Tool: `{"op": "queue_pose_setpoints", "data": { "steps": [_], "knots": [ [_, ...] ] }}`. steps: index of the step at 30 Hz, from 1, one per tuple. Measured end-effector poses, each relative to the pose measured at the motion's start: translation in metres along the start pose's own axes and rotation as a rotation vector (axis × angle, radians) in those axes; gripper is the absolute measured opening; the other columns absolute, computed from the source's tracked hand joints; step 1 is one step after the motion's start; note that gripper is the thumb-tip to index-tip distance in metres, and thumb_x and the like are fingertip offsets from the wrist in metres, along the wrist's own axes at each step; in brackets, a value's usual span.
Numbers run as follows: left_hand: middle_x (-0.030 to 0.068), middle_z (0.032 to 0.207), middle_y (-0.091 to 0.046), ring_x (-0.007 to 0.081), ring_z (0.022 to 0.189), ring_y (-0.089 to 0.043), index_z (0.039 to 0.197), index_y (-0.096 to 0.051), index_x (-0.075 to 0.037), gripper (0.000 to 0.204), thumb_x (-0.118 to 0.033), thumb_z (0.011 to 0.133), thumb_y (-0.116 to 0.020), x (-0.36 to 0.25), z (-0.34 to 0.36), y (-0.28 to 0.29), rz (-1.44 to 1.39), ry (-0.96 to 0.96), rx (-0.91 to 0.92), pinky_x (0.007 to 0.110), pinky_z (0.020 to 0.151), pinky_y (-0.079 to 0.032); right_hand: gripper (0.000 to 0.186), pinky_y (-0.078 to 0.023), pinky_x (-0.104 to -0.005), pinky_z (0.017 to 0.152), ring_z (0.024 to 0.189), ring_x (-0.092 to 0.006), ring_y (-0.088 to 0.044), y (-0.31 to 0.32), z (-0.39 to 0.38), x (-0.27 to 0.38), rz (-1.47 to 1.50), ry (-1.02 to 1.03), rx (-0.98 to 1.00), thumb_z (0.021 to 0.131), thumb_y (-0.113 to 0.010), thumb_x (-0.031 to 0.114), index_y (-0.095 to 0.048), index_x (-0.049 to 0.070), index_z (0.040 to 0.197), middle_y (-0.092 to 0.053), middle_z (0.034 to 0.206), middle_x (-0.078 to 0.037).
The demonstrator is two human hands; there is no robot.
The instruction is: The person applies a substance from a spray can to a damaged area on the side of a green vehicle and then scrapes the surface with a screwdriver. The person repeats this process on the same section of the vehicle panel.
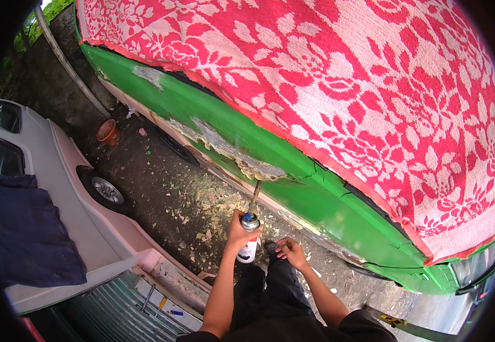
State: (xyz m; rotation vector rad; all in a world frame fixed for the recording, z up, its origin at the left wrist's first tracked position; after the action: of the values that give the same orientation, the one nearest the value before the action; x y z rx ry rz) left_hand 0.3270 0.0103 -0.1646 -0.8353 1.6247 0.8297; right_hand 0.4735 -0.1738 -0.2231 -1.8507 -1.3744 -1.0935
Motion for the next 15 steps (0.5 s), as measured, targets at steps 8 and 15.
{"op": "queue_pose_setpoints", "data": {
  "steps": [8, 15],
  "knots": [
    [0.0110, 0.091, -0.063, 0.0204, 0.082, -0.064, 0.101, -0.046, -0.004, 0.060, -0.013, 0.062, -0.091, 0.012, 0.007, 0.008, 0.028, -0.018, -0.050, 0.038, 0.075, -0.053, 0.027, -0.054, -0.0285, 0.066, 0.075, -0.0161, -0.070, 0.001, 0.003, -0.002, -0.010, 0.001, 0.008, 0.097, -0.047, 0.008, -0.059, -0.001, 0.120, -0.072, 0.096, -0.013],
    [0.0110, 0.092, -0.063, 0.0207, 0.083, -0.064, 0.101, -0.046, -0.004, 0.060, -0.013, 0.062, -0.091, 0.014, 0.014, 0.011, -0.009, 0.022, -0.071, 0.038, 0.075, -0.053, 0.027, -0.054, -0.0275, 0.064, 0.075, -0.0158, -0.071, -0.003, 0.006, -0.003, 0.015, -0.019, 0.016, 0.098, -0.048, 0.009, -0.059, -0.001, 0.120, -0.072, 0.097, -0.012]
  ]
}}
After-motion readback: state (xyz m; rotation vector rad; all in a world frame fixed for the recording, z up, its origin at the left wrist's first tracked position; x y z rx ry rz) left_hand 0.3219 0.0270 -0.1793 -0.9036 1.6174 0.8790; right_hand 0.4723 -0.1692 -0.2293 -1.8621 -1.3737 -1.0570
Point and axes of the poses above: each hand's wrist, its own z-axis towards the middle knuckle, its own y-axis out of the back of the hand, x = y × z, the point moved 9 cm from there along z, towards the middle knuckle
